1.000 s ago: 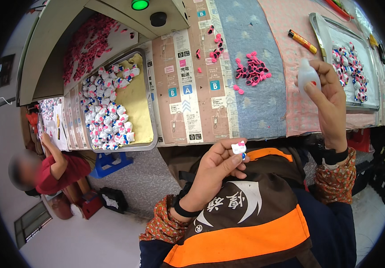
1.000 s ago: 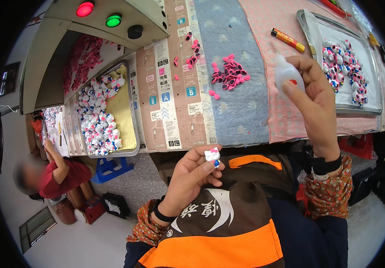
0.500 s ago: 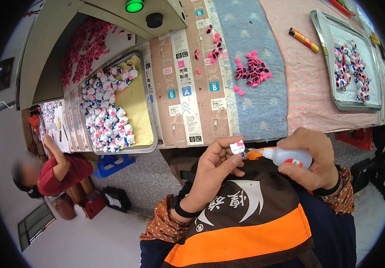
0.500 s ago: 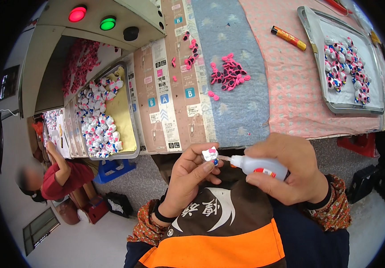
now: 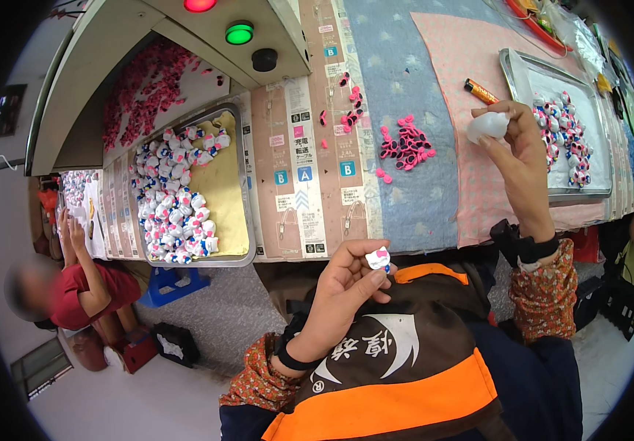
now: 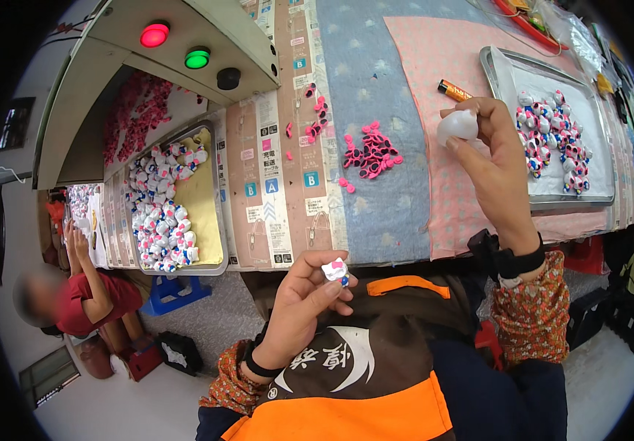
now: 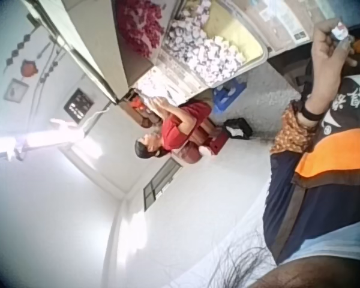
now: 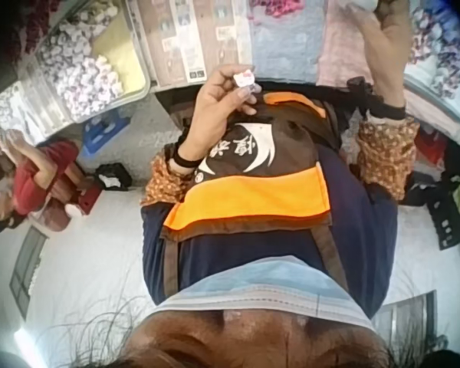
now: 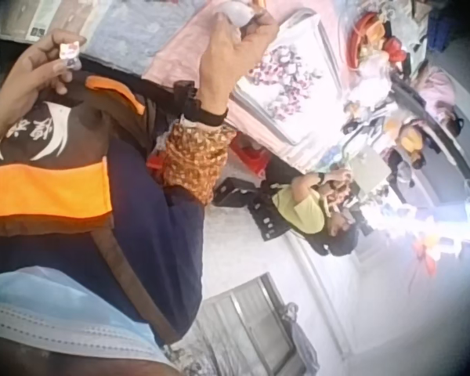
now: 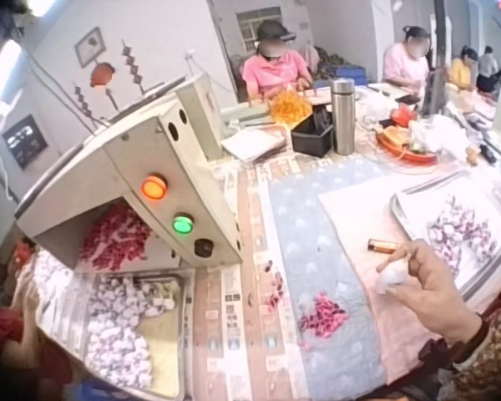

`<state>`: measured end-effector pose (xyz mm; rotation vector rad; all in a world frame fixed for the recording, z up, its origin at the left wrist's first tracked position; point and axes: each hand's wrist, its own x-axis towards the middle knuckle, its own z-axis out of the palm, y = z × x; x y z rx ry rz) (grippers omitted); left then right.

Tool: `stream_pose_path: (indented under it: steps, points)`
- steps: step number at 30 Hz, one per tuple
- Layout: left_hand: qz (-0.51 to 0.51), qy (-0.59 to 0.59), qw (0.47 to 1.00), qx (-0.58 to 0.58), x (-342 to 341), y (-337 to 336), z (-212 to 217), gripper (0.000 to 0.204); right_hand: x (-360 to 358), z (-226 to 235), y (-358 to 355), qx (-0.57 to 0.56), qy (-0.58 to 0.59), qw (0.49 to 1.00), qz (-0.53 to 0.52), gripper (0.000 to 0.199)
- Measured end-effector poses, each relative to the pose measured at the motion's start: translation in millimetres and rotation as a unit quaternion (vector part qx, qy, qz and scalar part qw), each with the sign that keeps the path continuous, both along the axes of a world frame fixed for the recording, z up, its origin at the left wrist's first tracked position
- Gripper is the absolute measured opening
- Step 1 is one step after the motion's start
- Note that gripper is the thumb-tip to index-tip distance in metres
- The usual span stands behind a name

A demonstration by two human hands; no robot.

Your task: Assembling small Hello Kitty plastic figures by gluing pink bows and other components onto the white heads.

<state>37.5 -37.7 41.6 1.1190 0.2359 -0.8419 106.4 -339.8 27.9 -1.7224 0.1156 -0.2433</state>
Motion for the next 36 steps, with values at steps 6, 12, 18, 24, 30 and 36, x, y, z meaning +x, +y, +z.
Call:
stream_pose_path:
  steps: [6,12,18,24,30,36]
  points:
    - [0.012,0.002,1.000,-0.001,-1.3,3.2,-5.0,0.037,9.7,-10.4,-2.9,-0.057,0.058,0.997,-0.019,0.039]
    - [0.031,0.009,0.999,-0.017,-0.8,6.3,-6.3,0.036,-24.4,21.2,14.0,-0.344,-0.143,0.906,-0.198,0.035]
    - [0.010,-0.001,1.000,-0.016,6.1,-0.3,-5.2,0.039,-5.9,17.4,55.7,-0.376,-0.078,0.919,0.089,0.021]
    - [-0.004,-0.024,0.999,-0.027,4.8,-2.7,0.5,0.042,4.4,4.4,54.8,-0.390,-0.030,0.914,0.113,0.017]
    - [-0.009,-0.017,0.999,-0.027,2.7,0.2,-1.7,0.040,9.9,-4.4,53.3,-0.379,-0.005,0.920,0.104,0.008]
    - [0.023,-0.015,0.999,-0.042,1.5,1.8,-3.6,0.042,-12.8,20.3,52.9,-0.172,0.153,0.962,0.144,0.010]
